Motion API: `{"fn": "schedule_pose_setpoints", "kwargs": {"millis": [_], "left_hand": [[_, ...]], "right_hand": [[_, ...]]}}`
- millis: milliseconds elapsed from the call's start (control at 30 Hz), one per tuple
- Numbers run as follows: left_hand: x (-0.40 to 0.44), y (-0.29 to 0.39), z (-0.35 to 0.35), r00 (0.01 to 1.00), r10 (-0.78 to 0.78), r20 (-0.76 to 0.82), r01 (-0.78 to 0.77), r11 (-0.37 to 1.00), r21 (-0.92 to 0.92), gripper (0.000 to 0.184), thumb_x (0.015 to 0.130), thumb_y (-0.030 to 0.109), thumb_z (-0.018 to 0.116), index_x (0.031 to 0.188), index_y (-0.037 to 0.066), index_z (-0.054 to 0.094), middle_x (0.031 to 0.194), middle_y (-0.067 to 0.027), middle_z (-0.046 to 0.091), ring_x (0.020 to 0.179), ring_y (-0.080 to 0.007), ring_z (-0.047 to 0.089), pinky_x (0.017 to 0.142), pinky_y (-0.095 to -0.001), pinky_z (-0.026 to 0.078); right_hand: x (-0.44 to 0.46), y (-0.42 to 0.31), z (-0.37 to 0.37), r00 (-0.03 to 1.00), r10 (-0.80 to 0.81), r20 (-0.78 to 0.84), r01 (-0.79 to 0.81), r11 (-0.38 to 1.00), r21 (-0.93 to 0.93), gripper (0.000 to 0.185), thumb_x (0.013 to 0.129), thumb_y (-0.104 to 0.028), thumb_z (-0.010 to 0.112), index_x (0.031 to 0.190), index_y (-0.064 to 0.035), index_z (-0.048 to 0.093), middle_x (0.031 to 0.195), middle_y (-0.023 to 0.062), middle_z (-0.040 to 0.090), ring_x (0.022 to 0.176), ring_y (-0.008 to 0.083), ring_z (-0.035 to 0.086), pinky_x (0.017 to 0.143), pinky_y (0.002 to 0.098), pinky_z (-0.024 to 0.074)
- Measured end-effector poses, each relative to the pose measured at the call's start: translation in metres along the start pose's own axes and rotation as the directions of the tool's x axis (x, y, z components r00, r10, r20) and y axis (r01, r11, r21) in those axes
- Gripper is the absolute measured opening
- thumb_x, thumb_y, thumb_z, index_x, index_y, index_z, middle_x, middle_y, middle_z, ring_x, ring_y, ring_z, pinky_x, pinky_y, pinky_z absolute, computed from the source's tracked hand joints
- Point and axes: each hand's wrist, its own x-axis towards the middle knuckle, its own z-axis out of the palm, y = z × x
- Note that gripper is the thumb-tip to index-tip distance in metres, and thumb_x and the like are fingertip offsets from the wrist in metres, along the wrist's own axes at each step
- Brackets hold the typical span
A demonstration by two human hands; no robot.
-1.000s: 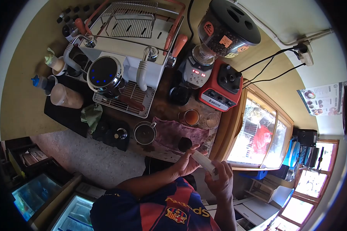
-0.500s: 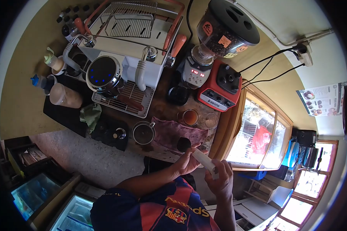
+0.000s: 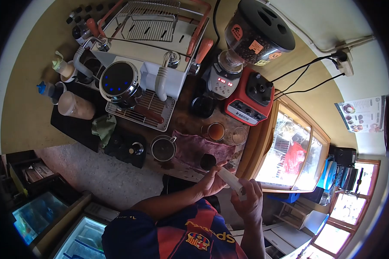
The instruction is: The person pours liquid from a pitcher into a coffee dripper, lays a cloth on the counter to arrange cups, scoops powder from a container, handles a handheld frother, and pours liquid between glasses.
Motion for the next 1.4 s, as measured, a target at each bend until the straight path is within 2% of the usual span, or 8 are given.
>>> {"fn": "schedule_pose_setpoints", "kwargs": {"millis": [233,333,733,1033,1133,1400], "left_hand": [[-0.008,0.001,0.002,0.999,0.008,-0.034,-0.008,1.0,0.014,0.053,0.095,0.04,0.066,0.14,0.024,0.044,0.147,-0.0245,0.045,0.123,-0.0282,0.056,0.11,-0.0449,0.042],[-0.009,0.002,-0.002,0.999,0.025,-0.022,-0.025,1.0,0.012,0.053,0.095,0.038,0.065,0.14,0.024,0.042,0.146,-0.0244,0.046,0.123,-0.0283,0.056,0.11,-0.0455,0.041],[-0.011,0.012,0.003,0.997,0.054,-0.047,-0.054,0.999,0.009,0.052,0.092,0.037,0.067,0.139,0.027,0.046,0.144,-0.0206,0.046,0.115,-0.0272,0.059,0.106,-0.0466,0.045],[0.0,0.02,0.009,0.997,0.046,-0.054,-0.048,0.998,-0.031,0.05,0.091,0.031,0.068,0.137,0.029,0.049,0.144,-0.0202,0.046,0.112,-0.0256,0.061,0.102,-0.0462,0.047],[0.002,0.022,0.011,0.999,0.039,-0.013,-0.04,0.998,-0.05,0.053,0.092,0.031,0.072,0.136,0.026,0.044,0.132,-0.0192,0.057,0.121,-0.0269,0.057,0.11,-0.0466,0.042],[0.007,0.013,0.008,1.0,-0.004,-0.003,0.004,0.999,-0.045,0.055,0.091,0.033,0.072,0.137,0.025,0.044,0.13,-0.0161,0.06,0.121,-0.0251,0.056,0.109,-0.0456,0.042]], "right_hand": [[-0.003,-0.002,0.002,1.0,0.001,0.012,-0.001,1.0,0.013,0.041,0.066,-0.004,0.074,0.105,-0.0047,0.062,0.086,0.0133,0.06,0.078,0.0322,0.059,0.07,0.0423,0.0497],[-0.004,-0.001,0.006,1.0,-0.02,0.014,0.02,1.0,0.007,0.05,0.061,-0.007,0.08,0.107,-0.0062,0.06,0.085,0.0124,0.058,0.076,0.0344,0.059,0.072,0.0444,0.0485],[-0.002,-0.004,0.013,0.999,-0.029,0.022,0.028,0.999,0.023,0.046,0.065,-0.011,0.082,0.106,-0.0057,0.06,0.086,0.0133,0.061,0.077,0.035,0.059,0.073,0.0447,0.0483],[0.006,-0.004,0.013,1.0,-0.007,0.002,0.007,1.0,0.016,0.044,0.066,-0.01,0.079,0.105,-0.0057,0.06,0.085,0.0131,0.059,0.077,0.0344,0.058,0.072,0.0442,0.0477],[0.007,-0.002,0.012,1.0,-0.009,-0.003,0.009,1.0,-0.002,0.044,0.065,-0.01,0.079,0.105,-0.0058,0.06,0.084,0.0131,0.059,0.077,0.0344,0.057,0.072,0.0441,0.0477],[0.008,-0.003,0.006,1.0,0.001,-0.016,-0.001,1.0,-0.019,0.045,0.065,-0.009,0.078,0.105,-0.0058,0.06,0.084,0.013,0.058,0.076,0.0342,0.057,0.071,0.0441,0.0478]]}}
